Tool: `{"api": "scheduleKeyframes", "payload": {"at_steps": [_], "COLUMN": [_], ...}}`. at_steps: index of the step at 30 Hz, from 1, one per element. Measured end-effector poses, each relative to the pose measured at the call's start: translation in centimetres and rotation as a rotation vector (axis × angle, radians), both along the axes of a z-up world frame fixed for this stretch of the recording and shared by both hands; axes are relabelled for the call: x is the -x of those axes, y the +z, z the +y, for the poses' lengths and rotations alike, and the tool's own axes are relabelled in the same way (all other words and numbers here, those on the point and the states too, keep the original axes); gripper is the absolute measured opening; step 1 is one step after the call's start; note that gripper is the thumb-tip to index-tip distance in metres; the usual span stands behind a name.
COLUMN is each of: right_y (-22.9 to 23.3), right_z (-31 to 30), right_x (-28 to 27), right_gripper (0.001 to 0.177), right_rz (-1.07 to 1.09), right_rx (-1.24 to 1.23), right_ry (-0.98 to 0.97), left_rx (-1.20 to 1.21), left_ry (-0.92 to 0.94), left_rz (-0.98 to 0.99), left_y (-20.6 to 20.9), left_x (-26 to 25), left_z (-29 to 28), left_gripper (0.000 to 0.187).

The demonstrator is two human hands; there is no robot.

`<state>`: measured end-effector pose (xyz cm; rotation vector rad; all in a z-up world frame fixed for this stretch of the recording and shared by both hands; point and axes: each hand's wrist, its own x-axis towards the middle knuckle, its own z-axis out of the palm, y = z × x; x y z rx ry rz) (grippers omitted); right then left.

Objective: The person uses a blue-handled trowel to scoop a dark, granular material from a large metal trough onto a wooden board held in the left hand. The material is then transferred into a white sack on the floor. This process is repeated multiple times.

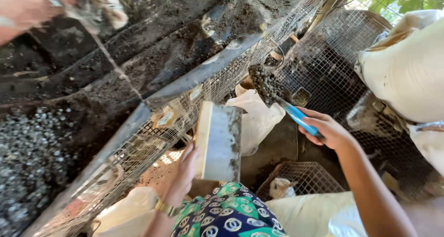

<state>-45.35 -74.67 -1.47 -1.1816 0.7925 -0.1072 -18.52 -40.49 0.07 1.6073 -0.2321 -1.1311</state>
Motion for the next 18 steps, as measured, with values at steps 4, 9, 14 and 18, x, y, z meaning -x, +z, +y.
{"api": "scheduleKeyframes", "payload": {"at_steps": [4, 9, 14, 18], "right_y": [-5.3, -14.4, -20.1, -21.9], "right_z": [-2.0, -2.7, -1.5, 1.0], "right_x": [-3.4, -6.1, -8.3, -7.1], "right_gripper": [0.059, 0.061, 0.061, 0.062], "right_rz": [0.291, 0.204, 0.198, 0.241], "right_rx": [-0.006, 0.012, -0.039, -0.043], "right_ry": [-0.106, -0.058, -0.112, -0.131], "left_rx": [-0.131, -0.213, -0.198, -0.128], "left_ry": [0.199, 0.182, 0.411, 0.384], "left_rz": [0.075, 0.013, 0.081, 0.065], "left_y": [-2.2, -4.9, -9.5, -9.3], "left_x": [0.1, 0.3, 0.0, 0.2], "left_z": [1.3, 3.3, 4.8, 5.8], "left_gripper": [0.059, 0.064, 0.067, 0.058]}}
